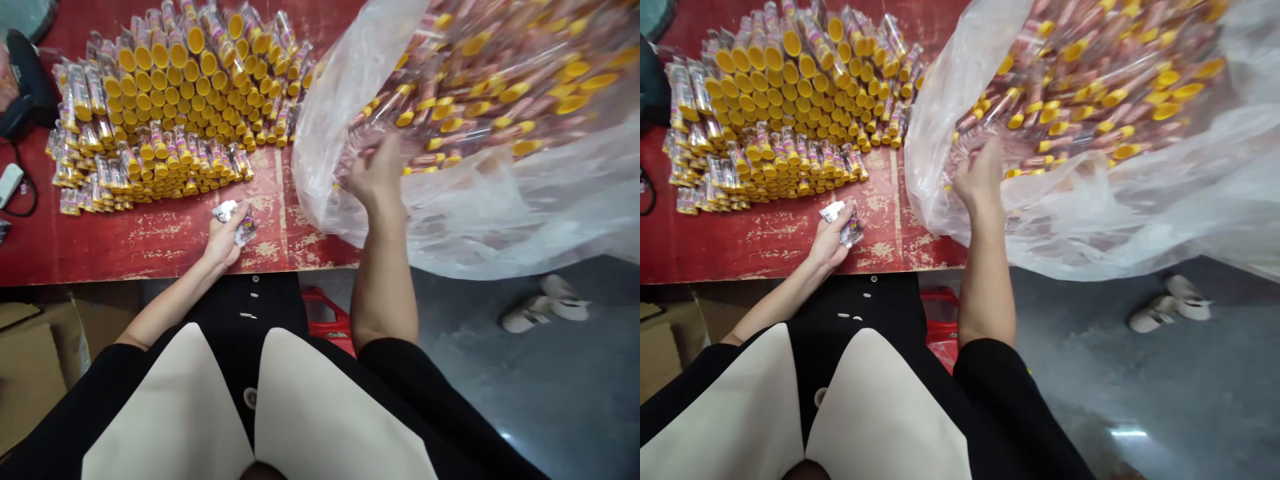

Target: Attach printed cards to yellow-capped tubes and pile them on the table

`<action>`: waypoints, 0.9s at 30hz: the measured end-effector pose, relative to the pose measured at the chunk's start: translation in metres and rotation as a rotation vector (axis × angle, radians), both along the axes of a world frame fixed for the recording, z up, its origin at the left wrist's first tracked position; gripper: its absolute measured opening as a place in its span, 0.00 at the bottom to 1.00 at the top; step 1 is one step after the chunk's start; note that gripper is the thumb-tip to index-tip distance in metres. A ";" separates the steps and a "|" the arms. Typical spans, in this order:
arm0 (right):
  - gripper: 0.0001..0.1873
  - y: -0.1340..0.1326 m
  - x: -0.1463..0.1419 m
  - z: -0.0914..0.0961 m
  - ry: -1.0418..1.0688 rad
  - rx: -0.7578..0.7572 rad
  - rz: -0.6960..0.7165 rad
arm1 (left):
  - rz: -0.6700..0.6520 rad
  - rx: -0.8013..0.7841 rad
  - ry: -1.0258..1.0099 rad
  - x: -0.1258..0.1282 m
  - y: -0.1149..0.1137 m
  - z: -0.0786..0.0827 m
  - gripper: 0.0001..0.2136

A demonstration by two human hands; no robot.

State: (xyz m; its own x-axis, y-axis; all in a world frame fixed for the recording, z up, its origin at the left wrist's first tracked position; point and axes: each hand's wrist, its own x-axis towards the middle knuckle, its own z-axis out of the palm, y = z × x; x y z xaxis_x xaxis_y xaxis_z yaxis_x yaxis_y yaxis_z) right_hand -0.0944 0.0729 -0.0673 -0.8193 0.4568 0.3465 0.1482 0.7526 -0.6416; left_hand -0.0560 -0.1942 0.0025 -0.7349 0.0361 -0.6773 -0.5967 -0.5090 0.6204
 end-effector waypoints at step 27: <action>0.24 -0.129 0.119 0.072 0.057 -0.493 0.497 | 0.111 -0.067 0.196 0.014 0.005 0.018 0.22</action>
State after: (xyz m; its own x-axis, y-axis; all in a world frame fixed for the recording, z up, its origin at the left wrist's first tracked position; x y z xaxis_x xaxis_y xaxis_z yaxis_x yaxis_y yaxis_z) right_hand 0.0249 -0.0559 0.0049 -0.9585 0.1477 0.2440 -0.1822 0.3413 -0.9221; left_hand -0.0418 -0.1888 0.0204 -0.8494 -0.0921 -0.5197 -0.4047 -0.5185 0.7532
